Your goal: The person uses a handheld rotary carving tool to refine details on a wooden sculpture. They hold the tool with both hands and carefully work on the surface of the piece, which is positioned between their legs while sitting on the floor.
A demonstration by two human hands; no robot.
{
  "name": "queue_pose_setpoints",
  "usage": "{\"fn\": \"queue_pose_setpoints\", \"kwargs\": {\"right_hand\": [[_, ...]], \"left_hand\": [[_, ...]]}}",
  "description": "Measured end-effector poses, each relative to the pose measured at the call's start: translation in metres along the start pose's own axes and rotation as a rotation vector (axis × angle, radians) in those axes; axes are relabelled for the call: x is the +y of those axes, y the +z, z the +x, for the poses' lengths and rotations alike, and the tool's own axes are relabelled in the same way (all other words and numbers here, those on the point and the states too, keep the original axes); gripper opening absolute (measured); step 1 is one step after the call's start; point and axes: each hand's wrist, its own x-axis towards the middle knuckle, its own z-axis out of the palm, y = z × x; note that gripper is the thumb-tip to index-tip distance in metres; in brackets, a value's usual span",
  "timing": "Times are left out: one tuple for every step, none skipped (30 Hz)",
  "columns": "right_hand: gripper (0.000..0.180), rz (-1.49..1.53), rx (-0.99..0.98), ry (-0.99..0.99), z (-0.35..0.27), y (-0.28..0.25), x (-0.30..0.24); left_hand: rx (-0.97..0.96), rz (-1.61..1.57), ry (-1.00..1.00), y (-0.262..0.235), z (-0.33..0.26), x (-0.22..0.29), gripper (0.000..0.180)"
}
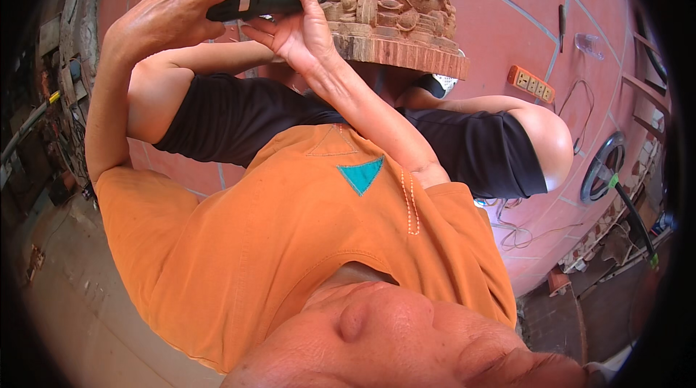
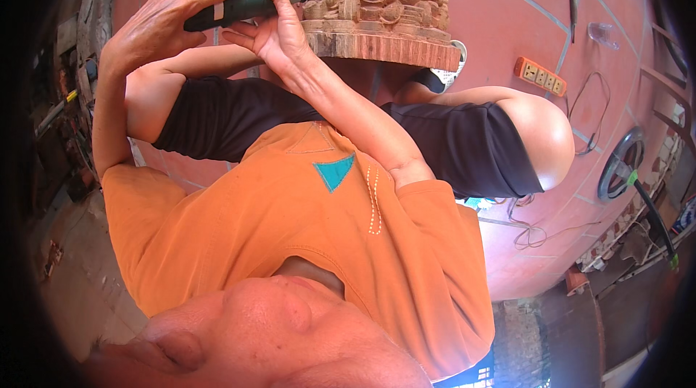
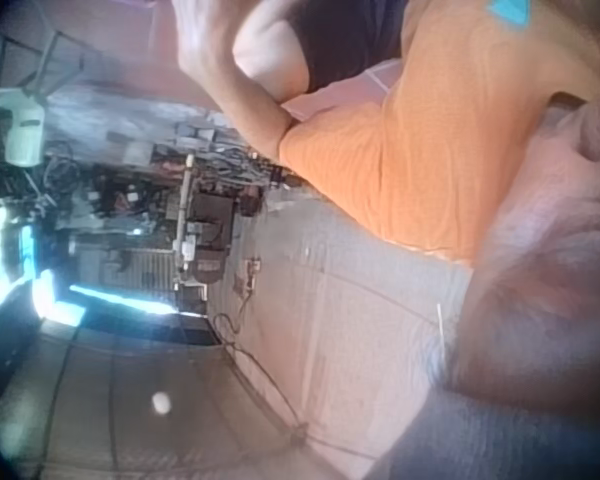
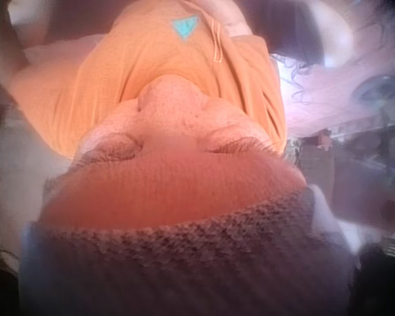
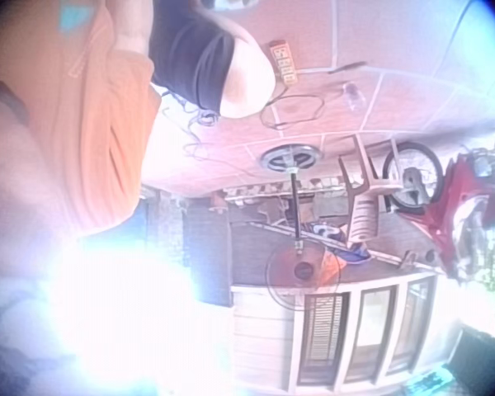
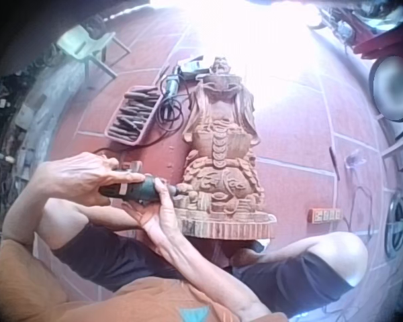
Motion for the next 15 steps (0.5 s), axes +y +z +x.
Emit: {"fn": "queue_pose_setpoints", "kwargs": {"right_hand": [[0.052,0.003,0.004,0.004,0.000,0.000,0.001],[0.052,0.006,0.008,0.008,-0.001,0.000,0.002],[0.052,0.006,0.004,0.015,-0.002,0.000,0.003],[0.052,0.006,0.001,0.021,-0.002,0.000,0.003],[0.052,0.006,-0.002,0.028,-0.003,0.001,0.004],[0.050,0.012,0.002,0.026,-0.003,0.002,0.003],[0.049,0.018,0.006,0.025,-0.004,0.003,0.002],[0.048,0.024,0.010,0.025,-0.005,0.005,0.001],[0.048,0.018,0.015,0.021,-0.004,0.005,0.000],[0.048,0.010,0.020,0.013,-0.003,0.004,-0.002],[0.048,0.002,0.025,0.006,-0.003,0.004,-0.003],[0.047,-0.010,0.020,-0.004,-0.004,0.005,-0.004],[0.047,-0.021,0.014,-0.013,-0.004,0.006,-0.006],[0.047,-0.033,0.008,-0.022,-0.004,0.007,-0.008],[0.048,-0.029,0.011,-0.019,-0.004,0.006,-0.008]], "left_hand": [[0.001,0.003,0.003,0.001,-0.001,-0.001,0.086],[0.001,0.005,0.005,0.002,-0.001,-0.002,0.086],[0.017,-0.001,0.026,0.004,-0.002,-0.002,0.085],[0.032,-0.008,0.047,0.005,-0.003,-0.003,0.085],[0.048,-0.015,0.068,0.006,-0.004,-0.003,0.084],[0.049,-0.007,0.074,0.006,-0.003,-0.003,0.085],[0.051,0.000,0.078,0.006,-0.003,-0.005,0.085],[0.053,0.007,0.081,0.006,-0.004,-0.005,0.085],[0.041,0.007,0.053,0.006,-0.004,-0.005,0.086],[0.030,0.007,0.029,0.005,-0.003,-0.004,0.087],[0.019,0.007,0.004,0.005,-0.003,-0.003,0.087],[0.025,0.006,0.013,0.005,-0.003,-0.003,0.088],[0.032,0.006,0.020,0.004,-0.003,-0.003,0.089],[0.039,0.006,0.028,0.003,-0.003,-0.003,0.089],[0.048,0.007,0.030,0.002,-0.002,-0.002,0.089]]}}
